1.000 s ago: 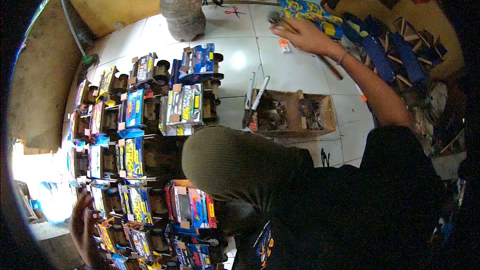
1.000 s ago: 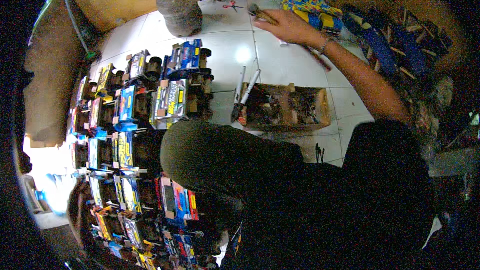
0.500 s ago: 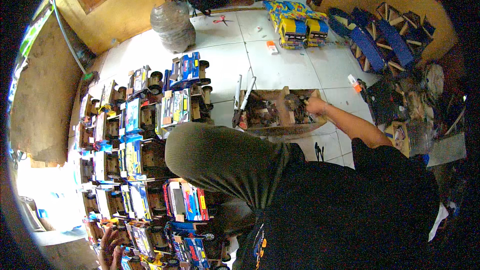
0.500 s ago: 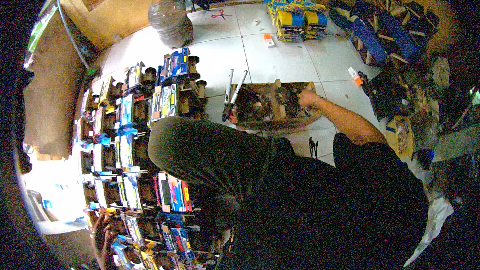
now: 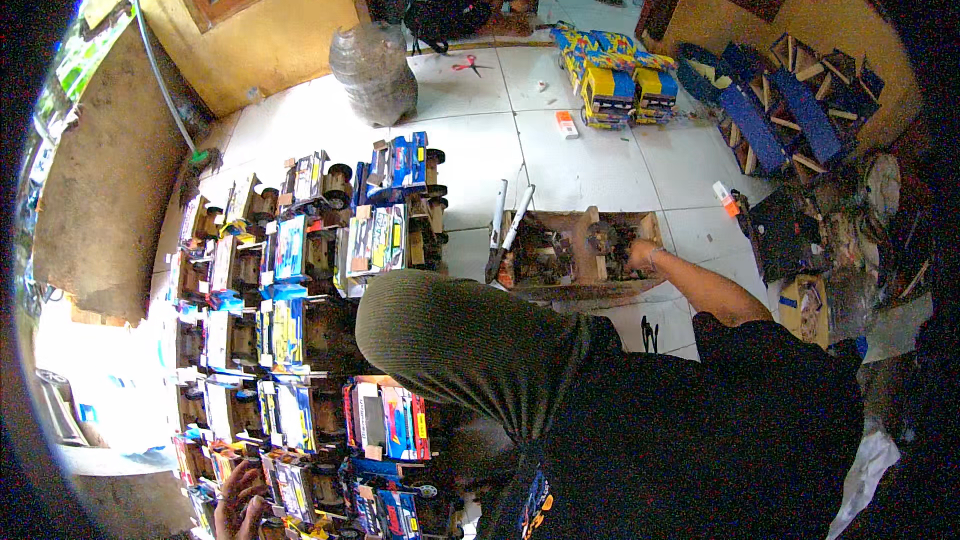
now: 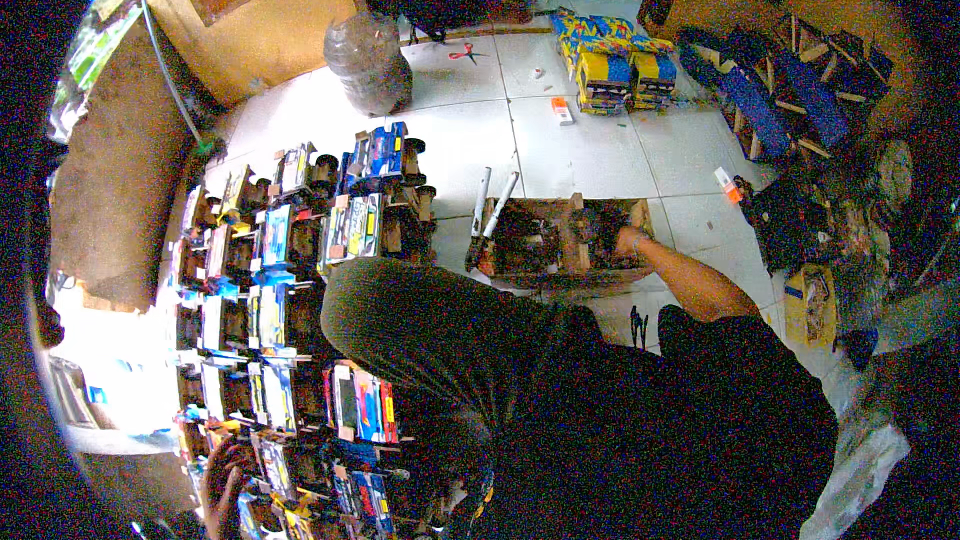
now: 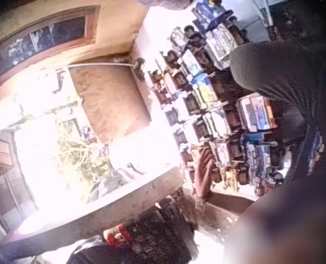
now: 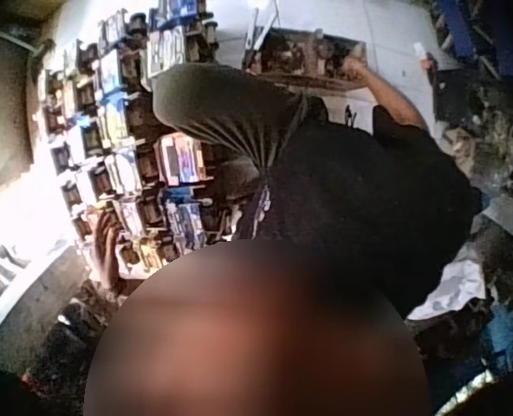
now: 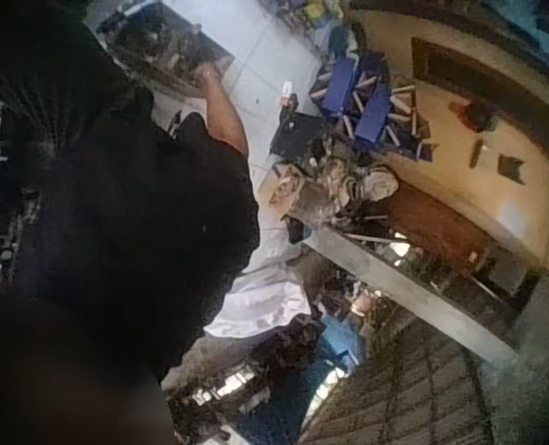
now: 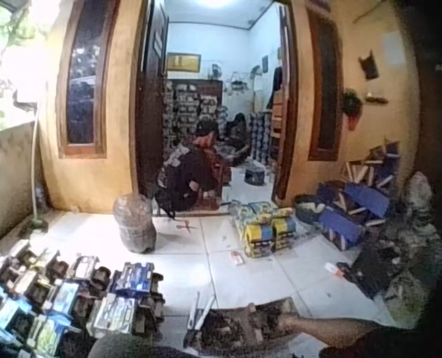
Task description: The person assembles toy trucks by inserting small parts into the packaging and securing them with a hammer. They repeatedly reach for parts from a box, place them into the toy packaging, and tap them into place.
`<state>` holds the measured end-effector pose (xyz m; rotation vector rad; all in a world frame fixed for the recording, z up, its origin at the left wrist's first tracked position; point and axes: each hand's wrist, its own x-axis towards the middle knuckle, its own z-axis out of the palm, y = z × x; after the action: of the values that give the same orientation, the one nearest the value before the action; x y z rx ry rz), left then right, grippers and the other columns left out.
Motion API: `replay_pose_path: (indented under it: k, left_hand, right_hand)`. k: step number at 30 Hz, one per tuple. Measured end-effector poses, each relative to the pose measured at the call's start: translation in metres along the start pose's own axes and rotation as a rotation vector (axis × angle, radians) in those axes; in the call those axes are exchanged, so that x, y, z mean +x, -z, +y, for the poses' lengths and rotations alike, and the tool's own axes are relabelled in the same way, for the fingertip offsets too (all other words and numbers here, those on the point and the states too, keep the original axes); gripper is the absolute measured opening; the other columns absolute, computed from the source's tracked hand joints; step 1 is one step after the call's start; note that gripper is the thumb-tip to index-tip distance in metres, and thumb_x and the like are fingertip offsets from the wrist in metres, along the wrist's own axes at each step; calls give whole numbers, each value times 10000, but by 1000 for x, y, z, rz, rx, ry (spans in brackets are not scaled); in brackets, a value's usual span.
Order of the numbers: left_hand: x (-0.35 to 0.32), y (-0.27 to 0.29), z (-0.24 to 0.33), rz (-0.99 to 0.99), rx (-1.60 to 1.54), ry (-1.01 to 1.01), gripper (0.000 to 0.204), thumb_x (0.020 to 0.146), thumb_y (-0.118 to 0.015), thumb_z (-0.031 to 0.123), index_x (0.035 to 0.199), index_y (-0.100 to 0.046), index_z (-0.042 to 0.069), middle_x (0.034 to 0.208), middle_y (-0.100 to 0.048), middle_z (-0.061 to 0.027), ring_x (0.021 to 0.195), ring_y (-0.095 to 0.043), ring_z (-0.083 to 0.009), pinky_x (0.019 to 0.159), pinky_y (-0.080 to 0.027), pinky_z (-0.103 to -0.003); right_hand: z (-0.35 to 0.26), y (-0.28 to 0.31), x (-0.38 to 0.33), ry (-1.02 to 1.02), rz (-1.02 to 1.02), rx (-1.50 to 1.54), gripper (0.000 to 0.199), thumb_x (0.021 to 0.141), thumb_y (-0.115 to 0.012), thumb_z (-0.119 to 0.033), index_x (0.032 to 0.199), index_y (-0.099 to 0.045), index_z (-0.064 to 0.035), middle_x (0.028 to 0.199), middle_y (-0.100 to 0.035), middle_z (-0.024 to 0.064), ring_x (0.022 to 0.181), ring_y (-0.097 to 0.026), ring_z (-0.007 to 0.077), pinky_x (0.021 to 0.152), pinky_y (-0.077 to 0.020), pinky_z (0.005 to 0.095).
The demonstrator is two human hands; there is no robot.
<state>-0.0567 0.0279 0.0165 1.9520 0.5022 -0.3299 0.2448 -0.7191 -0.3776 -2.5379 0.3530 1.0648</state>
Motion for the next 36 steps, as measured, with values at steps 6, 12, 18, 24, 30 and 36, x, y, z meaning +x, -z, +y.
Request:
replay_pose_path:
  k: [6, 12, 18, 24, 30, 36]
  left_hand:
    - [8, 3, -1, -13, 21, -32, 474, 965, -578, 167, 1396, -439, 26, 1277, -573, -91, 1040, -574, -153, 841, -480, -274]
    - [10, 2, 0, 8, 19, -54, 446, 961, -585, 138, 1371, -467, 10, 1273, -573, -121, 1123, -551, -192, 923, -464, -306]
    - [5, -3, 4, 27, 3, -77, 438, 966, -575, 147, 1368, -470, 8, 1288, -565, -132, 1156, -539, -200, 938, -459, -311]
    - [11, 8, -23, -48, 79, -73, 466, 972, -561, 159, 1384, -440, -18, 1348, -524, -138, 1207, -512, -214, 1013, -406, -332]
    - [23, 9, -37, -38, 49, -32, 498, 949, -591, 145, 1393, -426, -11, 1339, -522, -140, 1178, -531, -216, 988, -428, -333]
    - [20, -2, -7, -44, 80, -75, 458, 978, -544, 132, 1389, -427, -31, 1366, -509, -142, 1216, -507, -214, 1019, -406, -328]
  right_hand:
    - [26, -10, 26, 95, -66, 383, 257, 752, -764, -235, 831, -653, -18, 733, -631, 80, 557, -567, 177, 486, -490, 346]
    - [-6, 0, 19, -99, -99, -149, 420, 774, -767, -383, 903, -683, 8, 807, -659, 126, 663, -616, 221, 562, -527, 388]
    - [-43, 34, -42, 16, -110, -362, 608, 744, -749, -524, 1015, -699, 18, 942, -699, 172, 778, -668, 274, 603, -538, 420]
    - [-43, 50, -71, 34, -76, 19, 455, 751, -773, -423, 972, -699, -32, 878, -697, 71, 640, -594, 180, 484, -455, 338]
    - [-44, 69, -103, 191, -167, 433, 301, 849, -699, -382, 1022, -718, -137, 920, -706, -45, 579, -489, 67, 450, -371, 239]
    - [-37, 75, -100, 220, -315, 583, 304, 848, -712, -356, 1058, -702, -136, 978, -683, -54, 616, -468, 36, 456, -320, 206]
